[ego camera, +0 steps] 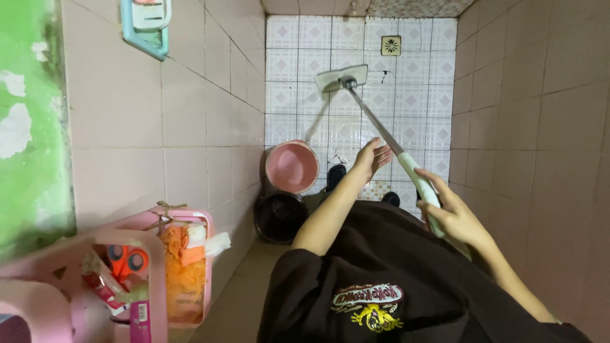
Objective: The person mops the tiled bathroom floor using a squeeze mop, frequently pouring water onto the floor from an orange scoop filled from a basin.
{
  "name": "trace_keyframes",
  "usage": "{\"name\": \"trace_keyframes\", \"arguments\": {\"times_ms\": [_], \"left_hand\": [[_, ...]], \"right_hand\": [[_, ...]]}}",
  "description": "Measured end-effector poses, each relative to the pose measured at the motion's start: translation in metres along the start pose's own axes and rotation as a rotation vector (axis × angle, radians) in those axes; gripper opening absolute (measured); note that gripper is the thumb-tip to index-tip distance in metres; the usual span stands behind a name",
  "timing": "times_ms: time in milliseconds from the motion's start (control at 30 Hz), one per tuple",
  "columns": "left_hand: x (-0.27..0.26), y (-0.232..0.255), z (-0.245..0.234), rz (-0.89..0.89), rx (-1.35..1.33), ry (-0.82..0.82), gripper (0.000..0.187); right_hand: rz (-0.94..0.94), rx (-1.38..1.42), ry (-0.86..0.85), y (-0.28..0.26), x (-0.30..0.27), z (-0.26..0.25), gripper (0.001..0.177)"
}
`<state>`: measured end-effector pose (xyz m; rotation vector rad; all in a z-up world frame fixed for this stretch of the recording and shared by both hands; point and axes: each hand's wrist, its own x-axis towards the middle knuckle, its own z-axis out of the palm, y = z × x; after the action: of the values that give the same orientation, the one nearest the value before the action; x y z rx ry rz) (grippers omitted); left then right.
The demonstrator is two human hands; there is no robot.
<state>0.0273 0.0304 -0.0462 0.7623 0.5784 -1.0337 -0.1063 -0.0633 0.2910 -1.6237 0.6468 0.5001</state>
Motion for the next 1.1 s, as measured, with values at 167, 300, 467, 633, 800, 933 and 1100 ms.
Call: {"name": "trace_keyframes", "arguments": {"times_ms": [167,300,467,633,800,933,1100], "left_hand": [[0.0,0.005,-0.019,0.032,0.013,0.054,0.048],[0.003,-0.001,-0.035,0.025,-0.029,-0.001,0.053],[-0.013,-0.001,-0.036,-0.024,-0.023,0.003,0.059],[-0.011,-0.007,-0.029,-0.03,-0.101,-0.07,0.055],[-0.015,-0.009,-0.007,-0.005,-0.101,-0.138,0.061],[-0.028,-0.016,0.021,0.036,-0.426,-0.216,0.064],[-0.008,-0.033,0.016,0.017,-0.514,-0.196,0.023]], "right_hand": [[-0.011,-0.187,-0.048,0.052,0.087,0.005,0.08],[-0.138,-0.27,-0.032,0.097,0.168,0.007,0.085],[-0.006,-0.189,-0.016,0.098,0.197,0.005,0.087],[-0.083,-0.287,0.027,0.067,0.186,0.012,0.084],[-0.032,-0.516,-0.042,0.004,0.126,0.016,0.081],[-0.052,-0.886,-0.114,-0.035,0.05,0.016,0.08],[-0.048,-0.933,-0.253,-0.07,-0.001,0.008,0.08]]}}
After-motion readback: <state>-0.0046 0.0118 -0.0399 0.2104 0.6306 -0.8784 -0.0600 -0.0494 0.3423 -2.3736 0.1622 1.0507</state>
